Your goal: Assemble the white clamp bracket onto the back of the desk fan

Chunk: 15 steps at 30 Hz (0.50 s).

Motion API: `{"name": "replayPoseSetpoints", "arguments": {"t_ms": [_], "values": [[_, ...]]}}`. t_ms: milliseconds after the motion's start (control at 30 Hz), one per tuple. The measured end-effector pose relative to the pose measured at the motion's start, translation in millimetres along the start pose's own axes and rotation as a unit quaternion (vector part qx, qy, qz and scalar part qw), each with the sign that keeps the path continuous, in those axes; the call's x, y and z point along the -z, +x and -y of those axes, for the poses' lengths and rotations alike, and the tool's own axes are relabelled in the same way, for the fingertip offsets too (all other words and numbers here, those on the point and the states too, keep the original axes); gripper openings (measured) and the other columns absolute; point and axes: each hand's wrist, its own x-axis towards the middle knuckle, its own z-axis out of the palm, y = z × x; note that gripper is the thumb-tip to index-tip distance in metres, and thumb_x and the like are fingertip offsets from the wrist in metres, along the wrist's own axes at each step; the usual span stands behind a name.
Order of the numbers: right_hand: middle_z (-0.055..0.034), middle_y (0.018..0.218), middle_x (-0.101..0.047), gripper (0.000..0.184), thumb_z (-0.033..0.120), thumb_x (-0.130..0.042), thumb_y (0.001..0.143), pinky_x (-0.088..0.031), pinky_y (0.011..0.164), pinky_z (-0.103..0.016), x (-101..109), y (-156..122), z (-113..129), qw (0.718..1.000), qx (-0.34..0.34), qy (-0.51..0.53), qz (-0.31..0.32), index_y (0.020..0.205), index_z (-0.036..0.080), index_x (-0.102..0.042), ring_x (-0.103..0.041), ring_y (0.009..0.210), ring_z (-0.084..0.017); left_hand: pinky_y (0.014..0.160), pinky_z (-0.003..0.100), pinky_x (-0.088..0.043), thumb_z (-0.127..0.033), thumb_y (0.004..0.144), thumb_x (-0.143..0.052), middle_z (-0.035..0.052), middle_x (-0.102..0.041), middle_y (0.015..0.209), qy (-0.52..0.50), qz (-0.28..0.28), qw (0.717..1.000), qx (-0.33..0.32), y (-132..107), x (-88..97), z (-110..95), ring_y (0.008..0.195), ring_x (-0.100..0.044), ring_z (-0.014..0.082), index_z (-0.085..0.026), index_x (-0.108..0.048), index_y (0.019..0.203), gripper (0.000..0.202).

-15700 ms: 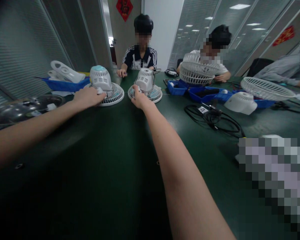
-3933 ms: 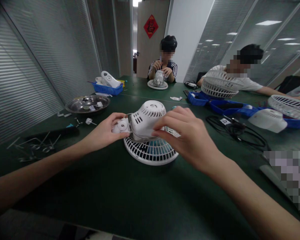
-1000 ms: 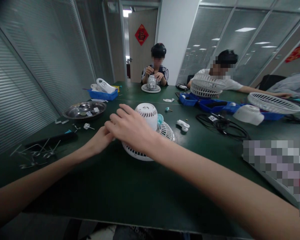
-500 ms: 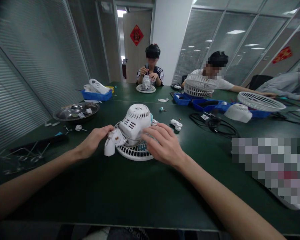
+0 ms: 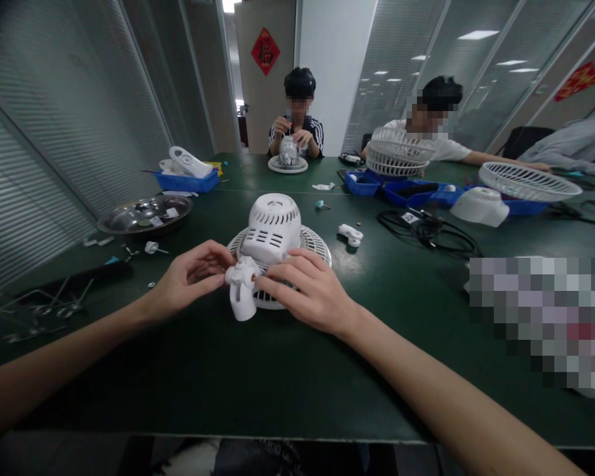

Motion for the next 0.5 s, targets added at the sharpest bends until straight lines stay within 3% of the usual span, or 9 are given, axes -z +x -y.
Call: {"name": "replayPoseSetpoints", "arguments": {"t_ms": [167,300,400,500], "values": [[-0.0051,0.095,-0.069,0.029,0.011,-0.059,0.083,-0.048,0.09,-0.036,2.8,-2.8,-4.8,1.0,-0.009,0.001,-0.005,0.111,0.017,-0.062,-0.06,0.088,-0.015,0.076,0.026,-0.05,-0.018,0.08,-0.063,0.0028,-0.057,0.099,0.081,0.037,0.996,-0.018,1.7,-2.1,-4.7,0.084,-0.057,0.0134,-0.016,-0.05,0.108,0.031],[-0.0063,0.098,-0.069,0.032,0.01,-0.061,0.08,-0.047,0.091,-0.038,4.5,-3.8,-4.4,1.0,-0.009,0.001,-0.004,0.112,0.016,-0.063,-0.06,0.091,-0.017,0.07,0.025,-0.049,-0.02,0.077,-0.066,0.0014,-0.058,0.092,0.114,0.031,0.993,-0.006,2.1,-3.8,-7.1,0.077,-0.056,0.0121,-0.014,-0.052,0.104,0.031],[-0.0072,0.101,-0.068,0.036,0.012,-0.06,0.08,-0.047,0.092,-0.039,5.4,-3.2,-3.1,1.0,0.003,0.006,0.024,0.116,0.015,-0.061,-0.059,0.094,-0.019,0.073,0.025,-0.049,-0.023,0.079,-0.066,0.0017,-0.06,0.093,0.096,0.036,0.995,0.013,2.2,-2.2,-6.4,0.079,-0.057,0.0122,-0.014,-0.053,0.107,0.032],[-0.0077,0.103,-0.067,0.037,0.014,-0.059,0.08,-0.046,0.092,-0.039,5.9,-2.0,-2.4,0.999,0.007,0.013,0.043,0.117,0.015,-0.06,-0.058,0.095,-0.019,0.073,0.026,-0.05,-0.027,0.081,-0.065,0.0024,-0.062,0.093,0.014,0.081,0.994,0.072,3.7,1.6,-3.0,0.08,-0.06,0.0125,-0.014,-0.053,0.11,0.034]]}}
